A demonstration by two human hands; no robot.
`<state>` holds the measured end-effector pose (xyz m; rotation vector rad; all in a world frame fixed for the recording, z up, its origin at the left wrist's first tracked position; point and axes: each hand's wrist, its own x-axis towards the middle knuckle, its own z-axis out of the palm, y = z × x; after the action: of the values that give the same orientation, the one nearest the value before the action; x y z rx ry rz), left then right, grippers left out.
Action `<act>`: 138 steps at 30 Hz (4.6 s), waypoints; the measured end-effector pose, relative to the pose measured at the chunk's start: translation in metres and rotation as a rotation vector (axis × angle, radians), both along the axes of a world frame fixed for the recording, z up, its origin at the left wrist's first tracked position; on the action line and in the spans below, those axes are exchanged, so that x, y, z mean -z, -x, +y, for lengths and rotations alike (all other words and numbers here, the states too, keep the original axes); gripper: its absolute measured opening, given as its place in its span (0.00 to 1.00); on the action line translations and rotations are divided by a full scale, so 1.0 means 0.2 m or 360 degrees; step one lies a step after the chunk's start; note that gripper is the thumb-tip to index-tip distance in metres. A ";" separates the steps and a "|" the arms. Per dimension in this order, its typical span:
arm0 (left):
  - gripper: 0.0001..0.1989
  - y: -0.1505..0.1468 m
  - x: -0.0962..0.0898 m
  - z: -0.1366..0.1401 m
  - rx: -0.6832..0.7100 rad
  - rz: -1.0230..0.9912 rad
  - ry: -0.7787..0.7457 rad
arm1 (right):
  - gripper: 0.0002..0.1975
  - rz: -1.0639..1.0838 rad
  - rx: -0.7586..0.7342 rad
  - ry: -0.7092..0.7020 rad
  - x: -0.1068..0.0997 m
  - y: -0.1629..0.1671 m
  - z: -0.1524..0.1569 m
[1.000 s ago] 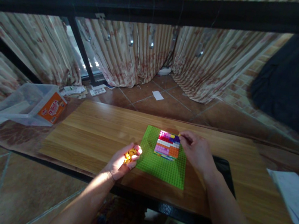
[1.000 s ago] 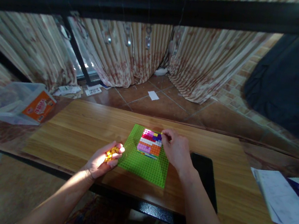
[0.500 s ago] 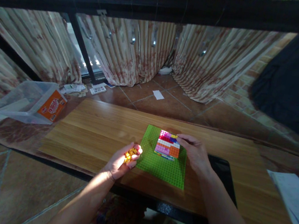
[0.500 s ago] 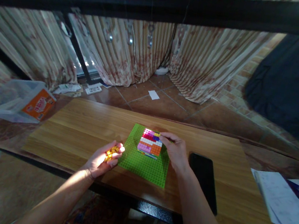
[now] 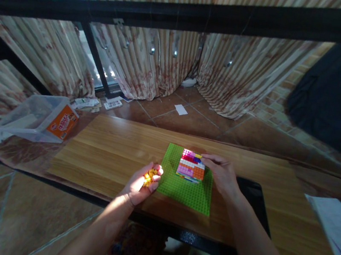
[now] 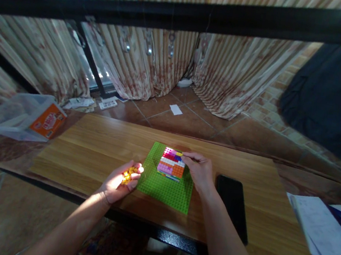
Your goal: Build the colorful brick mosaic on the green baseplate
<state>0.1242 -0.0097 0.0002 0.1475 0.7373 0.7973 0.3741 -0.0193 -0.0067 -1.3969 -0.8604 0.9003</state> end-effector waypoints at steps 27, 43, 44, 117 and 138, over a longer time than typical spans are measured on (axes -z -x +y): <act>0.15 -0.16 -0.19 -0.13 0.0037 -0.0536 0.0025 | 0.12 -0.1704 -0.0914 -0.0576 -0.34 0.29 -0.14; 0.15 -0.06 -0.11 -0.06 -0.0123 -0.0288 0.0205 | 0.07 -0.1136 -0.0335 -0.0187 -0.31 -0.01 -0.09; 0.15 -0.04 -0.09 -0.05 -0.0158 -0.0253 0.0230 | 0.07 -0.1115 -0.0296 -0.0142 -0.29 -0.05 -0.08; 0.21 -0.12 -0.16 -0.09 0.0001 -0.0435 0.0041 | 0.08 -0.0886 -0.0049 -0.0395 -0.27 0.02 -0.11; 0.22 -0.20 -0.26 -0.13 0.0032 -0.0468 0.0017 | 0.10 -0.1588 -0.0860 -0.0501 -0.38 0.24 -0.18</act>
<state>0.1651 -0.0355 0.0531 0.0266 0.4610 0.7757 0.3271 -0.0557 0.0695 -1.3196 -2.1071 0.3581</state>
